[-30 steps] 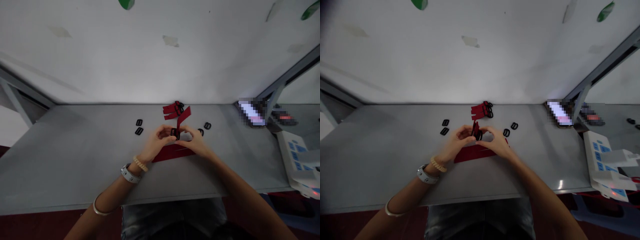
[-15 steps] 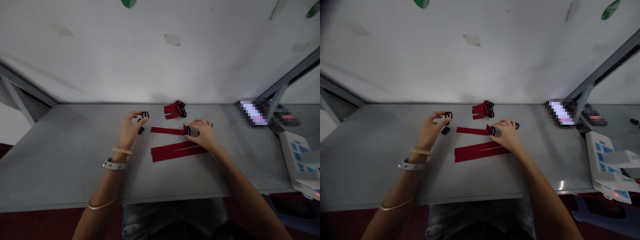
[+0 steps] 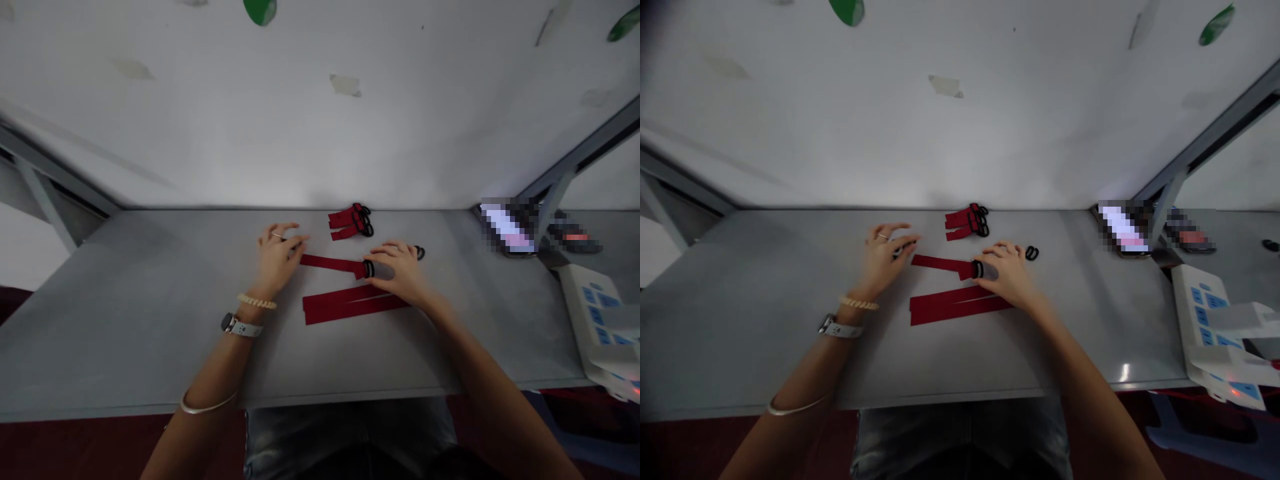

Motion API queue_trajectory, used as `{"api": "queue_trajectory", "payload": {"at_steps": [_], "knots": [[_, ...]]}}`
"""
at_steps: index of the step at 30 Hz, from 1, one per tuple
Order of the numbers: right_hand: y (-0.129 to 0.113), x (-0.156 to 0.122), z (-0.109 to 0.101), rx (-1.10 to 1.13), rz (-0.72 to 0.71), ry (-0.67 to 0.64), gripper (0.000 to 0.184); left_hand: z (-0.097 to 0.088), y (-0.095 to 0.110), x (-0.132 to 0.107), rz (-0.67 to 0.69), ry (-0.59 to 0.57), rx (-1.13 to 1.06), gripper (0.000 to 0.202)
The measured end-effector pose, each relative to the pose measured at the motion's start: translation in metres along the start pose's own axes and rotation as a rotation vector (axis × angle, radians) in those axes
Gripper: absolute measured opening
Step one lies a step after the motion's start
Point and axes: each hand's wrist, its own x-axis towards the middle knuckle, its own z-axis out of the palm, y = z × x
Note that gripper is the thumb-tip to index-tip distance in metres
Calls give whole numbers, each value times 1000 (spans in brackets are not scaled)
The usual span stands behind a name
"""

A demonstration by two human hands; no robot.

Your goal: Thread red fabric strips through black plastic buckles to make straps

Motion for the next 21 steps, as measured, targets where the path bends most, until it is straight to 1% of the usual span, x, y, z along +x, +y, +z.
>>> {"api": "queue_trajectory", "payload": {"at_steps": [2, 3, 4, 5, 7, 11, 13, 15, 17, 19, 21], "knots": [[-1, 1, 0, 3, -4, 17, 31, 1, 13, -4, 273, -174, -68, 25], [-1, 1, -1, 6, -4, 27, 31, 3, 20, -6, 376, -259, -79, 27], [0, 1, -2, 13, 1, 39, 30, 5, 26, -9, 435, -308, -77, 27], [1, 1, -5, 25, 10, 54, 30, 7, 30, -12, 457, -331, -65, 27], [8, 2, -14, 80, 39, 95, 31, 10, 35, -16, 444, -323, -44, 24], [27, 0, -33, 201, 90, 190, 32, 11, 36, -16, 406, -305, -46, 21], [33, -1, -38, 249, 92, 190, 34, 10, 36, -15, 405, -315, -49, 21], [34, -1, -39, 305, 89, 164, 36, 10, 38, -15, 400, -315, -45, 23], [33, -1, -38, 332, 98, 158, 36, 10, 41, -16, 399, -309, -33, 29], [31, 0, -37, 319, 135, 177, 34, 10, 44, -17, 407, -303, -4, 36], [29, 0, -35, 319, 196, 198, 34, 11, 46, -19, 421, -306, 36, 39]]}}
